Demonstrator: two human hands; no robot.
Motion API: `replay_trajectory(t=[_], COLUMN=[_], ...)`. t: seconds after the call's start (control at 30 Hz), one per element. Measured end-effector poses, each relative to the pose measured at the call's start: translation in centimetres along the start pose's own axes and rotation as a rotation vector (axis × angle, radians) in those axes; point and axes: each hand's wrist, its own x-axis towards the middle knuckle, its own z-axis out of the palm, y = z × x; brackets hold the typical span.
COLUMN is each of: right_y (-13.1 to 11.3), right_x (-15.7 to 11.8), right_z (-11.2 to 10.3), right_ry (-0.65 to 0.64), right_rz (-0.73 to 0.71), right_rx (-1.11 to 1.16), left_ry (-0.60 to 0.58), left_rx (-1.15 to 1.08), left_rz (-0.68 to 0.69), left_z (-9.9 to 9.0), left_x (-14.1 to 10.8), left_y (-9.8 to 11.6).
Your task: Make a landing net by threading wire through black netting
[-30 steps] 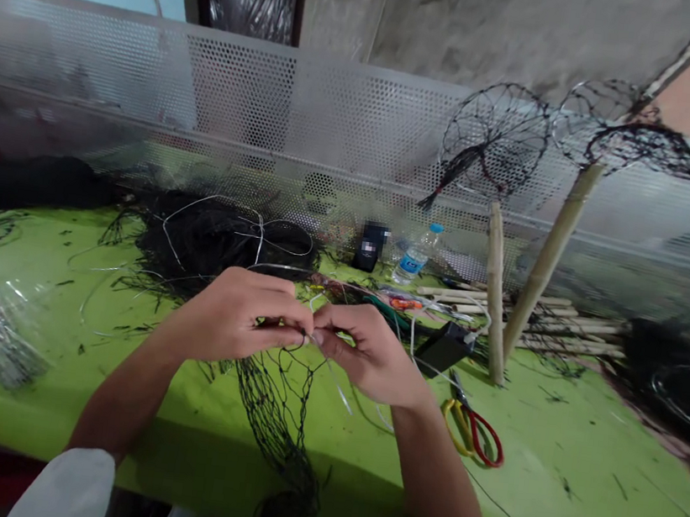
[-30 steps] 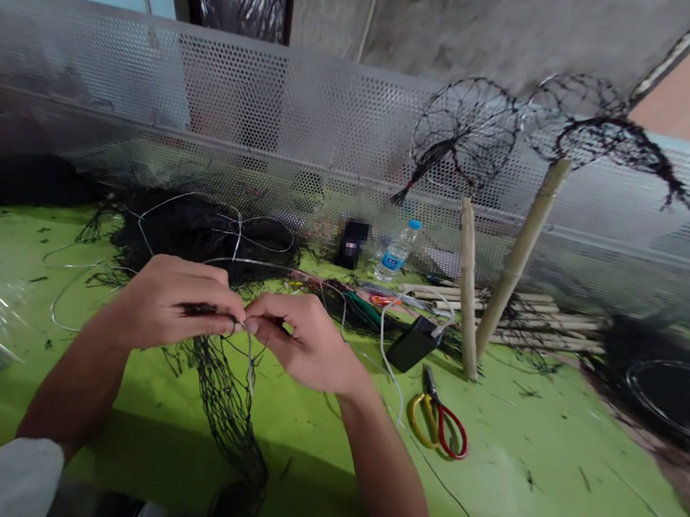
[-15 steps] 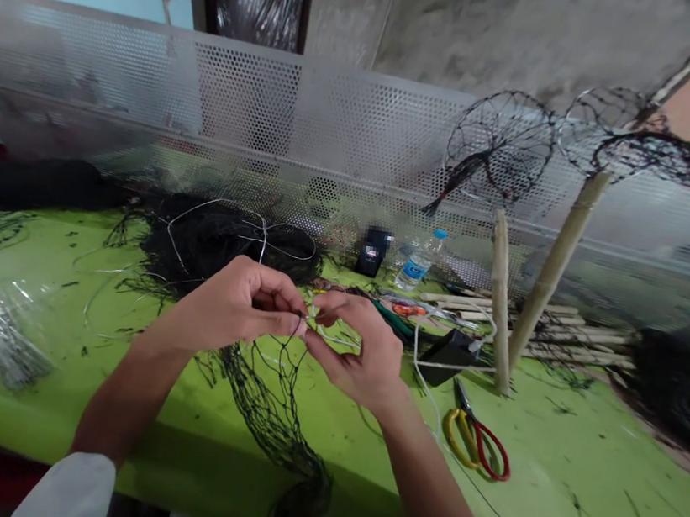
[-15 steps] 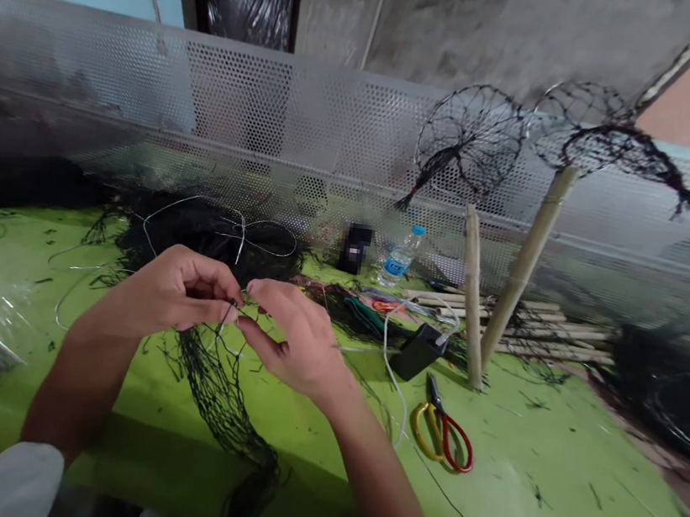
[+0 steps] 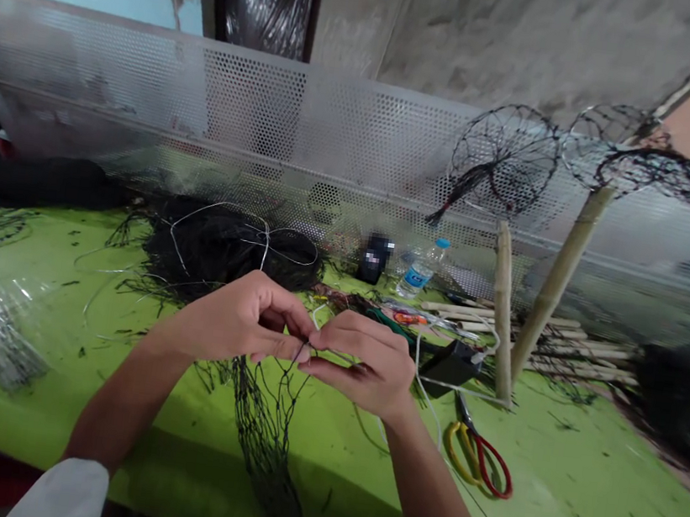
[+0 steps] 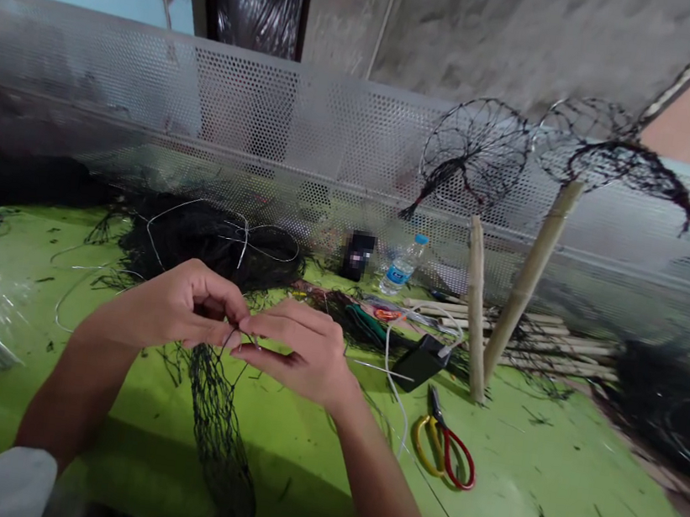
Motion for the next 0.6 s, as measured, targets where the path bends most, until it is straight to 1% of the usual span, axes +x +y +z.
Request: replay_trajectory(t=[0.13, 0.23, 0.37, 0.47, 0.6], right_y=[-0.16, -0.30, -0.43, -0.39, -0.12], right_x=[0.16, 0.24, 0.19, 0.13, -0.01], right_z=[0.07, -0.02, -0.04, 0.17, 0.40], right_ry=[0.010, 0.004, -0.021, -0.015, -0.016], right_rz=[-0.003, 0.003, 0.079, 0.141, 0.136], right_rx=[0.040, 0.048, 0.094, 0.121, 0.123], left_ry=[-0.049, -0.058, 0.004, 0.061, 0.077], left_rx=[-0.012, -0.016, -0.005, 0.035, 0.073], left_rz=[0.020, 0.024, 0.015, 0.056, 0.075], left_z=[-0.14, -0.08, 0.10, 0.13, -0.03], left_x=[-0.04, 0.01, 0.10, 0.07, -0.04], left_y=[-0.03, -0.12, -0.12, 0.06, 0.19])
